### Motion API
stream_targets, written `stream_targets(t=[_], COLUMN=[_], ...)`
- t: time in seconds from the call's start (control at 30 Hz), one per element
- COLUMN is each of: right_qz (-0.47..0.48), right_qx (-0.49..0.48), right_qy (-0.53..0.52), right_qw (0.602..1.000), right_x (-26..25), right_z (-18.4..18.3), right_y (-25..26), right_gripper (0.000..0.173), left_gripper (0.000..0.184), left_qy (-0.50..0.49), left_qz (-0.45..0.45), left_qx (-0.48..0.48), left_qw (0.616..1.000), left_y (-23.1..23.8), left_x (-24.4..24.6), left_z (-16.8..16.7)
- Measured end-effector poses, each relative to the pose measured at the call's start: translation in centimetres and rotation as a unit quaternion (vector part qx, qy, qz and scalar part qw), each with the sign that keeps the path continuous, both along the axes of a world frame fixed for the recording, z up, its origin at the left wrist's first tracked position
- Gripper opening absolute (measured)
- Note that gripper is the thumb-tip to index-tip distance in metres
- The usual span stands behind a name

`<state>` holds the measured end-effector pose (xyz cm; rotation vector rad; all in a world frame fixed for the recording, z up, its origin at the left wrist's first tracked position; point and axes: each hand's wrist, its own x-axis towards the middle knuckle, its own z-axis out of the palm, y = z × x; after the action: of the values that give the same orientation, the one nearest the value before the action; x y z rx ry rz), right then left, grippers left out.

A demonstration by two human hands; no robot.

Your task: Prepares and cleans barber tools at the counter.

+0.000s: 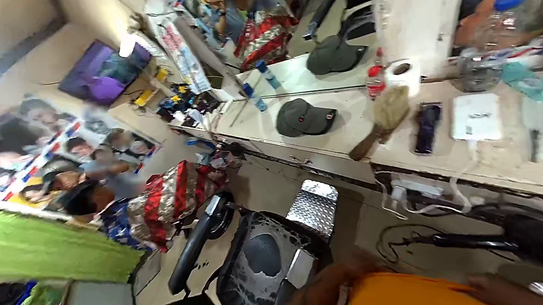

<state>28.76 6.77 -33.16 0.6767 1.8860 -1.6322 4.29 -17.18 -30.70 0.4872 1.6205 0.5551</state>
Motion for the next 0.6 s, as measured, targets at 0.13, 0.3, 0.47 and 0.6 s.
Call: stream_targets(t=[0.13, 0.3, 0.47, 0.6], right_qz=[-0.059, -0.155, -0.167, -0.19], right_qx=[-0.031, 0.011, -0.014, -0.01], right_qy=[-0.032, -0.046, -0.013, 0.031], right_qw=[0.997, 0.987, 0.986, 0.981], right_x=[2.6, 4.4, 6.0, 5.8], right_z=[-3.8, -4.5, -0.6, 3.8], right_y=[-1.0, -1.1, 0.2, 0.3], right_gripper=[0.027, 0.031, 0.029, 0.028], left_gripper=[0.039, 0.037, 0.035, 0.035], left_qy=[0.042, 0.165, 0.302, 0.415], left_qz=[-0.052, -0.134, 0.031, 0.026], left_qx=[-0.111, 0.051, 0.134, 0.244], left_qw=[0.992, 0.976, 0.943, 0.876], left_y=[-3.4, -6.4, 3.7, 11.9], left_x=[1.7, -0.8, -3.3, -7.0], left_z=[0.9, -2.6, 10.8, 17.6])
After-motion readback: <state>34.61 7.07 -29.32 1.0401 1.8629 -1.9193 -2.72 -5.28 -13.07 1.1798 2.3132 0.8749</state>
